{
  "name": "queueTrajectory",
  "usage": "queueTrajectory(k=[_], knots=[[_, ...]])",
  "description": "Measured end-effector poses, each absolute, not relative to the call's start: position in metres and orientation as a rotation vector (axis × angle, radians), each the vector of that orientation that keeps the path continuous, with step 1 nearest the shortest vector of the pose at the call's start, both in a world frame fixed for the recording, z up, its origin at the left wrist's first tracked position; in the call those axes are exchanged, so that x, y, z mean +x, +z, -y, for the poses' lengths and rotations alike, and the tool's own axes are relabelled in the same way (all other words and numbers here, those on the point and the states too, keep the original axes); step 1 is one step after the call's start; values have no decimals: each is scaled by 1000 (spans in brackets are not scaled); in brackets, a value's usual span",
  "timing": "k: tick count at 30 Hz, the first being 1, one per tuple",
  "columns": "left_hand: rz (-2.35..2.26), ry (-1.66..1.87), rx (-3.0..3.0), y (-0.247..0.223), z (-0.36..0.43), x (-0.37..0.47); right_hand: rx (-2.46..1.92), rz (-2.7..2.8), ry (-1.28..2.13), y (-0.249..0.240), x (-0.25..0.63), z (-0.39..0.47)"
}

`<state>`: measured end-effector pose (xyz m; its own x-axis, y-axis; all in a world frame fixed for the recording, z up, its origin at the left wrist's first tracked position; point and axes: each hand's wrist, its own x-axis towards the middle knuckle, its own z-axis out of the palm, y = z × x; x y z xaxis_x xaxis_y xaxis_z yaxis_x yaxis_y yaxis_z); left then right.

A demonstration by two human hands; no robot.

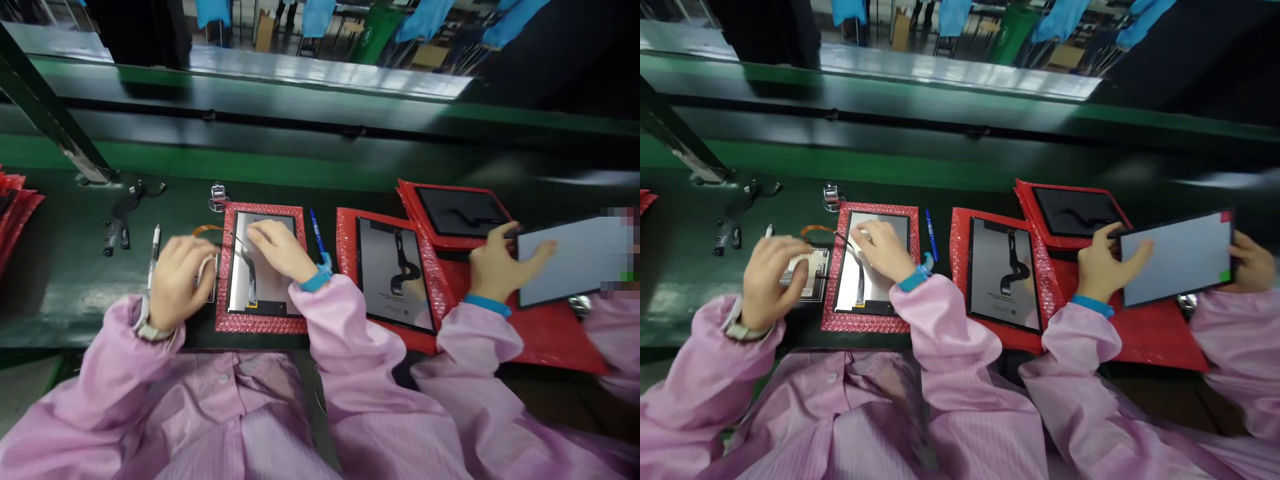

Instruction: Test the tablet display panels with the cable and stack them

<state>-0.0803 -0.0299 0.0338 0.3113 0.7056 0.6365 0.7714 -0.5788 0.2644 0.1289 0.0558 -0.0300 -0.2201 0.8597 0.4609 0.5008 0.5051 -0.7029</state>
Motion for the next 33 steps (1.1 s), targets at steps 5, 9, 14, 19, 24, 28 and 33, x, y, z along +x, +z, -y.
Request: queueTrajectory(k=[5, 9, 14, 19, 24, 28, 33], knots=[[1483, -899, -2591, 21, -36, -80, -962, 1989, 542, -38, 97, -65], [1504, -752, -2782, 5, -41, -82, -918, 2010, 686, -46, 98, -53], [1384, -761, -2921, 8, -32, -88, -914, 1992, 1001, -40, 109, -48], [1288, -679, -3010, 5, -34, -90, -954, 2025, 1063, -35, 108, -45], [1223, -658, -2983, -1, -34, -88, -1011, 2049, 1086, -32, 105, -40], [1186, -650, -2966, -1, -33, -87, -1020, 2053, 1092, -28, 106, -41], [1169, -597, -2952, 0, -33, -88, -969, 2062, 1105, -24, 111, -42]])
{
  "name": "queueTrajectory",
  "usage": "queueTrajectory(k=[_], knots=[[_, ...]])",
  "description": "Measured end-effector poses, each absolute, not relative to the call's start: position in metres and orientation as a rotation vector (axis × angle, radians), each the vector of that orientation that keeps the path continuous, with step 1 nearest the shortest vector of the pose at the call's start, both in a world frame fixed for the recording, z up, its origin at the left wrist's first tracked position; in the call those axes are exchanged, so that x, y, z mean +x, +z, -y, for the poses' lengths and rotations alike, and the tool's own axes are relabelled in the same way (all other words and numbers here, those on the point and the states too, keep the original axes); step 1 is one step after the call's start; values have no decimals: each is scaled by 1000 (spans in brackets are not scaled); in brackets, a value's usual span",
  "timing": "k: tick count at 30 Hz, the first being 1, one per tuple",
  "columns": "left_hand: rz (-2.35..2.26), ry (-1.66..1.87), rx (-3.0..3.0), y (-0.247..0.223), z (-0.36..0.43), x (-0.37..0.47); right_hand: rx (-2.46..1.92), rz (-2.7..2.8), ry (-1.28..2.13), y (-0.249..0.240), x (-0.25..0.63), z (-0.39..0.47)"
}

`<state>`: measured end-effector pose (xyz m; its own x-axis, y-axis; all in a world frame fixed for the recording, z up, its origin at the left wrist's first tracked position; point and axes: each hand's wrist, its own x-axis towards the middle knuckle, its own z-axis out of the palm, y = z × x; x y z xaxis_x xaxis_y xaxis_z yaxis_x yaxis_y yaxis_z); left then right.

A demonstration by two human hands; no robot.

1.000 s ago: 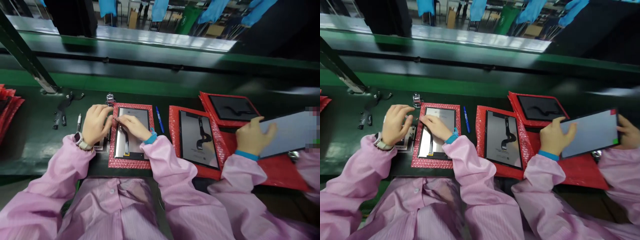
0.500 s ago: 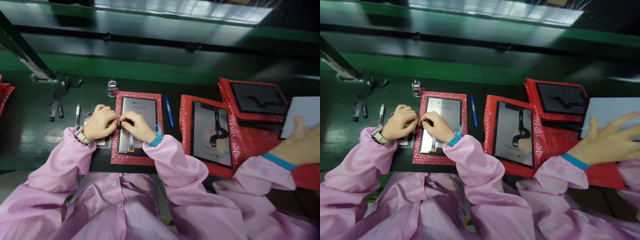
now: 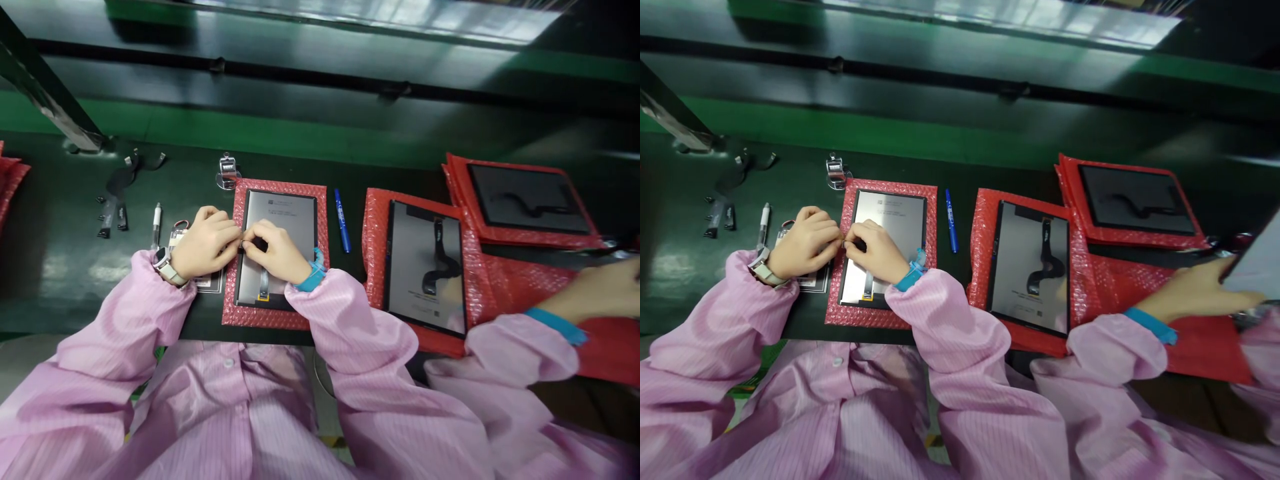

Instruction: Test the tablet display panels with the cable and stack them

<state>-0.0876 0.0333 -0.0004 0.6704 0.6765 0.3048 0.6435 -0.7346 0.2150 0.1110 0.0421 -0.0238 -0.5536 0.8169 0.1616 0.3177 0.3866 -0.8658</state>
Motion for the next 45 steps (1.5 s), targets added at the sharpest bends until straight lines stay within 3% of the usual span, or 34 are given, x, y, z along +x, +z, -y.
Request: queueTrajectory(k=[7, 11, 13, 15, 19, 22, 25, 30, 35, 40, 45], knots=[[-1162, 679, 2713, -4, -33, -86, -889, 1946, 1262, -23, 116, -47], [-1763, 1361, 2243, -8, -35, -93, -885, 1698, 1486, -23, 132, -60], [-1976, 1716, 1986, -8, -34, -97, -1005, 1632, 1283, -27, 147, -71], [-2022, 1828, 1944, -6, -32, -97, -1192, 1650, 925, -35, 163, -84], [-1655, 1327, 2403, -8, -25, -84, -1462, 1797, 381, -54, 189, -110], [-1250, 808, 2678, -21, -19, -71, -1619, 1858, 285, -64, 193, -122], [-1113, 572, 2775, -32, -15, -66, -1715, 1843, 257, -66, 189, -128], [-1167, 565, 2745, -31, -8, -67, -1514, 1728, 287, -55, 191, -130], [-1334, 820, 2521, -28, 8, -62, -1171, 1443, 433, -34, 202, -119], [-1394, 1105, 1956, -28, 27, -57, -1128, 1173, 568, -25, 196, -103], [-1247, 860, 1646, -6, 56, -56, -1127, 918, 693, -27, 180, -94]])
